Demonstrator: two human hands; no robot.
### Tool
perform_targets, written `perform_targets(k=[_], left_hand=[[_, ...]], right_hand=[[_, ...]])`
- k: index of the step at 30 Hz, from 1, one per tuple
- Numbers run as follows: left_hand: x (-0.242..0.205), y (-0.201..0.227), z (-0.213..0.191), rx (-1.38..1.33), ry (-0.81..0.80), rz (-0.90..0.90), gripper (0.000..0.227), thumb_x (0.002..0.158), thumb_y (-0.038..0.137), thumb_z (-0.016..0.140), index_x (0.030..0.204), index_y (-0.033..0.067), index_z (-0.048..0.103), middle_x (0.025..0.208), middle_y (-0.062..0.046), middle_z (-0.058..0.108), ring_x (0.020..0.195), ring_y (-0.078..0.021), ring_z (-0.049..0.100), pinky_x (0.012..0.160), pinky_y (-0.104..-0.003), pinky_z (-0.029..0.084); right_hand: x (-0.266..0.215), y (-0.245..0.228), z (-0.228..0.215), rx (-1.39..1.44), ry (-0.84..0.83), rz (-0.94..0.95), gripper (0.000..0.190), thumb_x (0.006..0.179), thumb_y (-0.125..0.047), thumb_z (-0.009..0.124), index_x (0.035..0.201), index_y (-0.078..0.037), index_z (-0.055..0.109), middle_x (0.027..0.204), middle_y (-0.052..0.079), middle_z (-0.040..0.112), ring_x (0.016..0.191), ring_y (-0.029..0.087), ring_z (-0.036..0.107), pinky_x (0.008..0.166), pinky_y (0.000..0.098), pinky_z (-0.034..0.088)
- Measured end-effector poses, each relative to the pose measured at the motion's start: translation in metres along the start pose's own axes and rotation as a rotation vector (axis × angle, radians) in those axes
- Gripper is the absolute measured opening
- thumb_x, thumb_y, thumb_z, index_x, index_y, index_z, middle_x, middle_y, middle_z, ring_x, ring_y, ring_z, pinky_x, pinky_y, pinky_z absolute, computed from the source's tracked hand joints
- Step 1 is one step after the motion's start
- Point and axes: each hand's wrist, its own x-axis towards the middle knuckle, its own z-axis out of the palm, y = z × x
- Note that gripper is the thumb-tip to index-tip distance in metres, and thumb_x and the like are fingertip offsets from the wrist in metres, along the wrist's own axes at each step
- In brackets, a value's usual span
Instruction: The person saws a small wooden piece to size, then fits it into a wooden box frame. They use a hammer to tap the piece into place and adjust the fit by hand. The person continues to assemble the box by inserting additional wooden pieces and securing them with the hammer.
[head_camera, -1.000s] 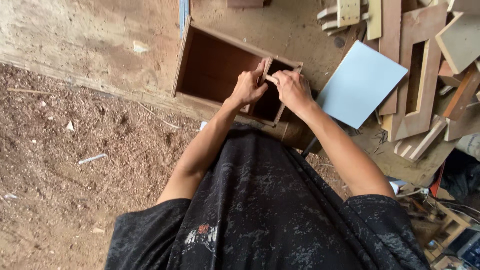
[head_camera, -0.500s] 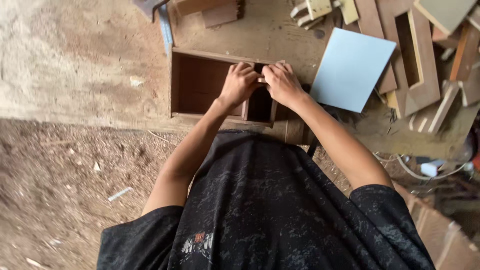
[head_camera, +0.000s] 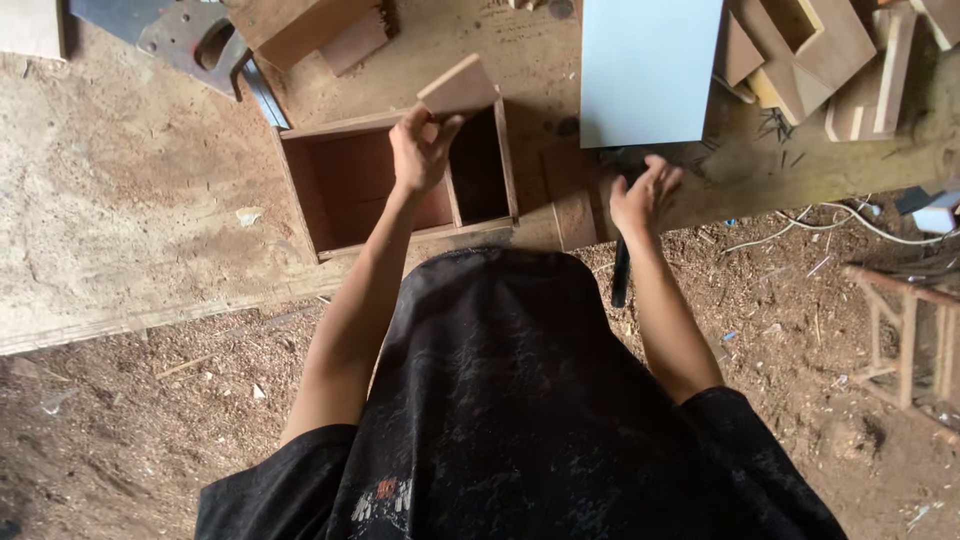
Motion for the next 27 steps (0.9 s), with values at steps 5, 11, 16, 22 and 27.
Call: perform_targets(k=[5, 11, 16, 22, 27], left_hand=[[-0.007, 0.002, 0.005, -0.099, -0.005, -0.04, 0.034, 0.095, 0.025, 0.079, 0.114, -0.0012, 0.072, 0.098, -0.01, 0.079, 0.087, -0.0158, 0.072, 0.087, -0.034, 0.058], [-0.006, -0.006, 0.008, 0.028, -0.006, -0.249, 0.038, 0.095, 0.033, 0.075, 0.115, 0.0017, 0.071, 0.079, -0.008, 0.072, 0.063, -0.0169, 0.053, 0.061, -0.035, 0.049], [0.017, -0.033, -0.012, -0.095, 0.116, 0.259, 0.036, 0.116, 0.032, 0.058, 0.136, 0.0019, 0.053, 0.11, -0.01, 0.074, 0.099, -0.0197, 0.071, 0.086, -0.041, 0.059], [0.041, -0.069, -0.061, 0.447, 0.195, 0.391, 0.025, 0.117, 0.022, 0.042, 0.134, 0.0044, 0.041, 0.097, -0.004, 0.083, 0.098, -0.0219, 0.077, 0.094, -0.06, 0.04], [0.046, -0.109, -0.076, 0.664, 0.042, 0.173, 0.027, 0.117, 0.028, 0.041, 0.124, 0.0021, 0.039, 0.078, -0.013, 0.072, 0.058, -0.0208, 0.062, 0.051, -0.043, 0.045]], right_hand=[[-0.025, 0.057, 0.038, 0.071, -0.111, 0.076, 0.05, 0.1, -0.018, 0.07, 0.136, 0.0, 0.04, 0.123, 0.019, 0.058, 0.11, 0.031, 0.06, 0.097, 0.048, 0.05], [-0.044, 0.058, 0.023, 0.396, -0.035, -0.084, 0.044, 0.096, -0.003, 0.059, 0.134, -0.003, 0.036, 0.124, 0.021, 0.054, 0.108, 0.027, 0.062, 0.086, 0.0404, 0.058], [-0.027, -0.018, -0.031, 0.551, -0.138, -0.416, 0.034, 0.108, -0.007, 0.06, 0.131, -0.009, 0.035, 0.096, 0.014, 0.062, 0.084, 0.02, 0.066, 0.067, 0.035, 0.056], [-0.029, -0.132, -0.056, 1.041, -0.708, 0.188, 0.016, 0.103, -0.023, 0.056, 0.113, -0.017, 0.046, 0.07, 0.004, 0.061, 0.045, 0.01, 0.05, 0.037, 0.0245, 0.039], [-0.054, -0.181, -0.043, 0.98, -0.786, 0.177, 0.024, 0.109, -0.028, 0.06, 0.099, -0.01, 0.047, 0.066, -0.001, 0.048, 0.046, 0.008, 0.043, 0.038, 0.0249, 0.036]])
